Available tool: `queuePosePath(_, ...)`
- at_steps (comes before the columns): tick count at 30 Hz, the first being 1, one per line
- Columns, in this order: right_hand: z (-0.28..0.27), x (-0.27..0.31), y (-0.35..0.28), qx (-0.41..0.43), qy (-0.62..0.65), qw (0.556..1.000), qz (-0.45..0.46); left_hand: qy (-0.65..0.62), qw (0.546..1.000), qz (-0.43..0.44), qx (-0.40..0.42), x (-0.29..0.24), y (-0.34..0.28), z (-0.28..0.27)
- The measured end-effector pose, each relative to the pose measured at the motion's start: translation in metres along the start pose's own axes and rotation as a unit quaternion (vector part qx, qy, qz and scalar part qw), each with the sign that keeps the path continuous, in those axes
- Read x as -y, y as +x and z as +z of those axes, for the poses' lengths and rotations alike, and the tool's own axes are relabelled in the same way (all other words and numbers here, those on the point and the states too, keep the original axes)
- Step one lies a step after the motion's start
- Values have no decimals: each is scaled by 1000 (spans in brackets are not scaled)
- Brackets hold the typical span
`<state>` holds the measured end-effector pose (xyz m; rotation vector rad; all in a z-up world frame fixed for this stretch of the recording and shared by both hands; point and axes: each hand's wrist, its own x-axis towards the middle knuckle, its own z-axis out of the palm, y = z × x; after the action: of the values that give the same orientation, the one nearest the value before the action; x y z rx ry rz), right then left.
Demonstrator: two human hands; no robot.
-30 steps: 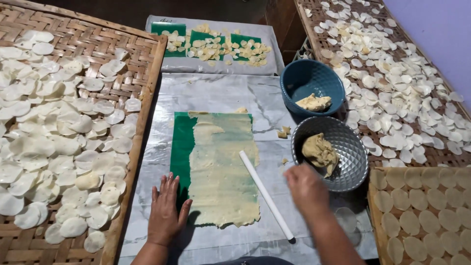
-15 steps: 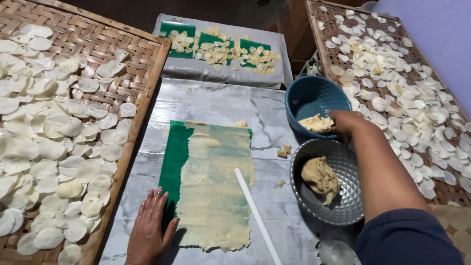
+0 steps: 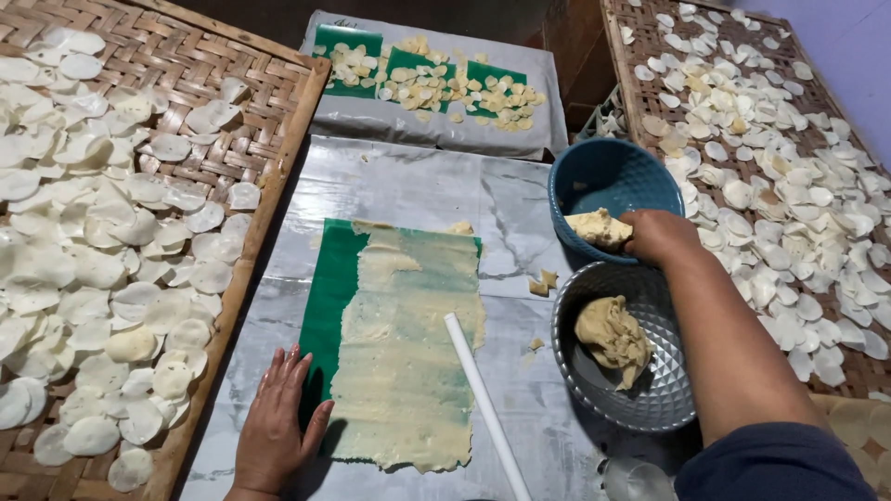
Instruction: Rolling out dough and cutting it into small circles to make crackers
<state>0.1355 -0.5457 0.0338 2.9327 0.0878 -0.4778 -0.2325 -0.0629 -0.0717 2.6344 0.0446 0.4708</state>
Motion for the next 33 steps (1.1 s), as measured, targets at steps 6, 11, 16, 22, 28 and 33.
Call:
queuePosePath(6,5,-5,8,-35,-34,999,-14,-23,1000,15,-16,-2,3,-2)
queuePosePath(11,-23,0,-18,41,177,982,46,-24,1000,7,-15,-1,1,-1)
queuePosePath(16,-33,7,-31,38,173,983,45,-16,1000,0,-17,-2,3,-1)
queuePosePath(22,-61,30,-40,59,-104,993,19,-18,1000,2,-24,-2,3,-3)
queuePosePath(28,-70,24,-6,-30,56,993,98,-1,1000,-10,-6,-1,1,-2)
queuePosePath(33,29,-25,105,-55,157,985,38,-14,1000,-19,-8,-5,3,-4)
